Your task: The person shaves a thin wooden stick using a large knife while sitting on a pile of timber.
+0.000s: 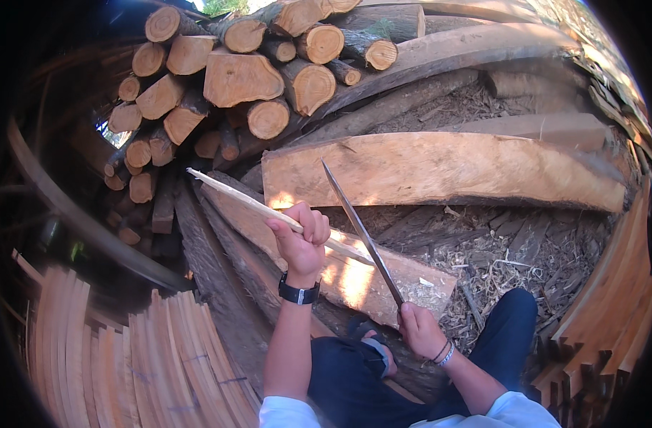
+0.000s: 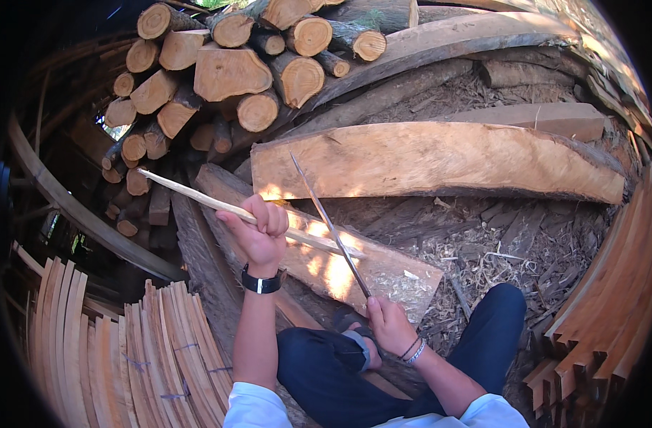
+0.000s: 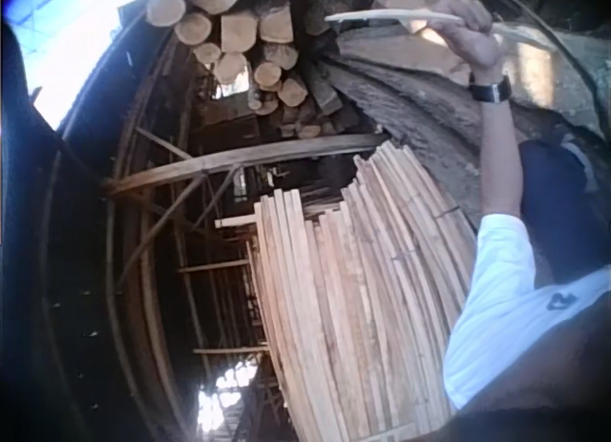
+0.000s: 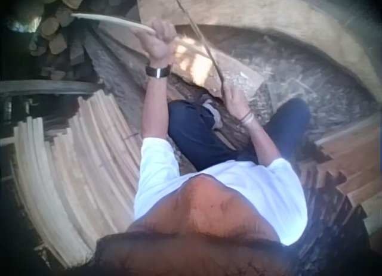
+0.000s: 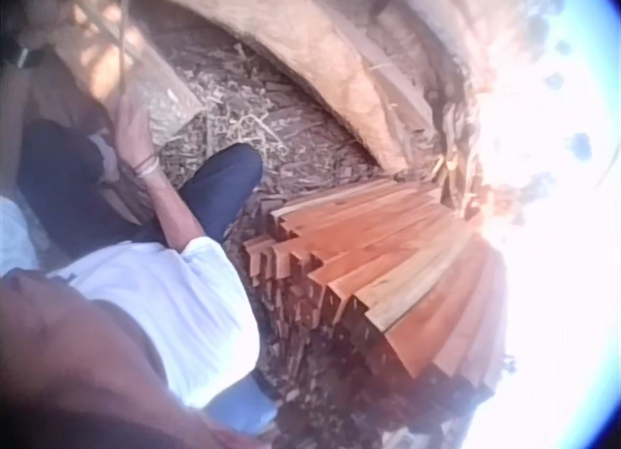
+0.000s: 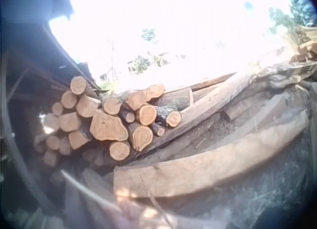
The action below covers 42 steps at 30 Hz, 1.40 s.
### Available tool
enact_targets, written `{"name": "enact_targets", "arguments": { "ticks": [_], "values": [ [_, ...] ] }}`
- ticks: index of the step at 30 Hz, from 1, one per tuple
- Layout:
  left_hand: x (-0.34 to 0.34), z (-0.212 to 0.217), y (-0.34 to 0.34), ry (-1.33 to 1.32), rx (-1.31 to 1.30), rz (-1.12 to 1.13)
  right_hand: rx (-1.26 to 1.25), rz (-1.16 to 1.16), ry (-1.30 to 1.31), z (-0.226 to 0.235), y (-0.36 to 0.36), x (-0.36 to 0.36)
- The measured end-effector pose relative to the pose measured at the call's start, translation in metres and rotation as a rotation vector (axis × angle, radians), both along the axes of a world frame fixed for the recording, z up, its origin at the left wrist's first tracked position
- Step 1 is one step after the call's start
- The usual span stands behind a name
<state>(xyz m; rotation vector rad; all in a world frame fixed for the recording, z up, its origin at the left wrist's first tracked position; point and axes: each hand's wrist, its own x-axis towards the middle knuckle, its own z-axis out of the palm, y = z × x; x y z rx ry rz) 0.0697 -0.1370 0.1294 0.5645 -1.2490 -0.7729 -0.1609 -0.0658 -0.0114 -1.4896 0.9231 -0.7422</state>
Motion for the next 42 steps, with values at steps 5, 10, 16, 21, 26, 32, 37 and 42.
{"name": "enact_targets", "arguments": {
  "ticks": [5,10,16,21,26,32,37,42],
  "values": [
    [0.002,0.004,0.004,-0.010,-0.027,0.005,0.012,0.022,0.061,-0.012,0.000,0.000],
    [0.002,0.003,0.004,-0.002,-0.018,-0.014,0.025,-0.007,0.046,0.015,-0.003,-0.004],
    [-0.003,0.007,-0.001,0.015,-0.027,0.035,-0.088,0.019,0.133,-0.012,-0.004,-0.006],
    [-0.002,0.007,0.004,0.005,-0.009,0.066,0.050,0.006,0.061,0.030,0.000,-0.011],
    [-0.004,0.007,0.003,0.034,-0.016,0.057,-0.082,0.005,0.186,-0.010,0.004,-0.003],
    [-0.003,0.007,0.005,0.016,-0.012,0.091,0.008,0.022,0.054,0.039,-0.001,-0.012],
    [-0.008,0.005,0.001,0.050,-0.006,0.090,-0.156,-0.032,0.165,-0.006,0.006,-0.003],
    [0.001,0.006,0.003,0.040,-0.026,0.083,-0.038,0.042,0.163,0.020,0.001,-0.009]
  ]
}}
